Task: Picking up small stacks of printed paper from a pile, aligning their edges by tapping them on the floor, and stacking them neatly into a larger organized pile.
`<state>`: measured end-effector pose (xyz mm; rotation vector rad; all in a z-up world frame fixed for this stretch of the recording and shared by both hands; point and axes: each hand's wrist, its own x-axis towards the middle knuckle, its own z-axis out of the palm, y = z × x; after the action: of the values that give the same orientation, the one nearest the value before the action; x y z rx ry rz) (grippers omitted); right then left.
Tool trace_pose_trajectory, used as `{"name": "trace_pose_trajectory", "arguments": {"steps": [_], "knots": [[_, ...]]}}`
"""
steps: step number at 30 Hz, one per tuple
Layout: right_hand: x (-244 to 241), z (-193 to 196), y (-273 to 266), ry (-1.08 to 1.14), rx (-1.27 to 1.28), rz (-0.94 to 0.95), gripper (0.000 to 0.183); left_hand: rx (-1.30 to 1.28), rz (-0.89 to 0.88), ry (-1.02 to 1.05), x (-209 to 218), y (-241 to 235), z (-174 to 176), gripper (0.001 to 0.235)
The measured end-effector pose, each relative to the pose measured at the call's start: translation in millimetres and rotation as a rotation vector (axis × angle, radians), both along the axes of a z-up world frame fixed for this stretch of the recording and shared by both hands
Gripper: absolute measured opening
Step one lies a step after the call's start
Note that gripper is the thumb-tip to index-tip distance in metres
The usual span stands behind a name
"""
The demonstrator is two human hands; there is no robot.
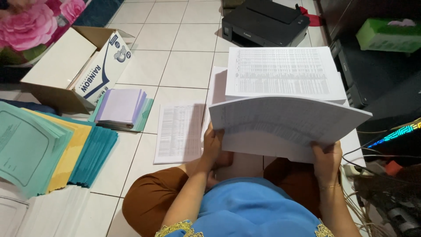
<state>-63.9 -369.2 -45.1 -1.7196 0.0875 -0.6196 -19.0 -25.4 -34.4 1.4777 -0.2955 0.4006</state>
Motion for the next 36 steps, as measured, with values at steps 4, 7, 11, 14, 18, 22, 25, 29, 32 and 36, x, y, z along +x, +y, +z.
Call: {"name": "trace_pose_trajectory", "arguments": {"steps": [4,7,11,14,18,22,25,29,32,36], "knots": [[-1.4,-3.9,2.6,0.043,0.026,0.004,0.053,0.036,-0.003,0.015,2.7,2.5,-18.1,0.036],[-3.5,8.5,3.1,0.079,0.018,0.015,0.047,0.096,-0.012,0.038,2.4,7.5,-3.9,0.041],[6.5,22.2,-8.8,0.039,-0.066,0.046,0.04,0.197,0.052,0.167,29.1,15.5,5.1,0.026],[26.0,47.2,-10.9,0.039,-0.036,-0.025,0.037,0.246,0.094,0.174,47.7,11.0,49.5,0.024],[83.7,77.4,-33.0,-0.122,-0.016,-0.119,0.036,0.273,0.083,0.191,90.4,-2.2,110.5,0.032],[154.6,114.9,-62.8,-0.188,-0.19,-0.111,0.05,0.239,0.073,0.211,146.9,-15.8,139.1,0.028],[201.9,122.4,-77.8,-0.071,-0.314,-0.098,0.049,0.26,0.108,0.296,179.3,-24.7,141.5,0.009],[221.6,120.0,-74.5,0.407,-0.275,-0.12,0.047,0.457,0.154,0.496,212.9,-28.9,105.4,0.012],[217.4,124.5,-76.7,0.524,-0.172,-0.024,0.035,0.664,0.194,0.544,224.6,-32.8,94.3,0.021],[193.2,156.3,-67.9,0.629,-0.139,0.177,0.043,0.534,0.072,0.69,173.7,-36.7,155.7,0.037]]}}
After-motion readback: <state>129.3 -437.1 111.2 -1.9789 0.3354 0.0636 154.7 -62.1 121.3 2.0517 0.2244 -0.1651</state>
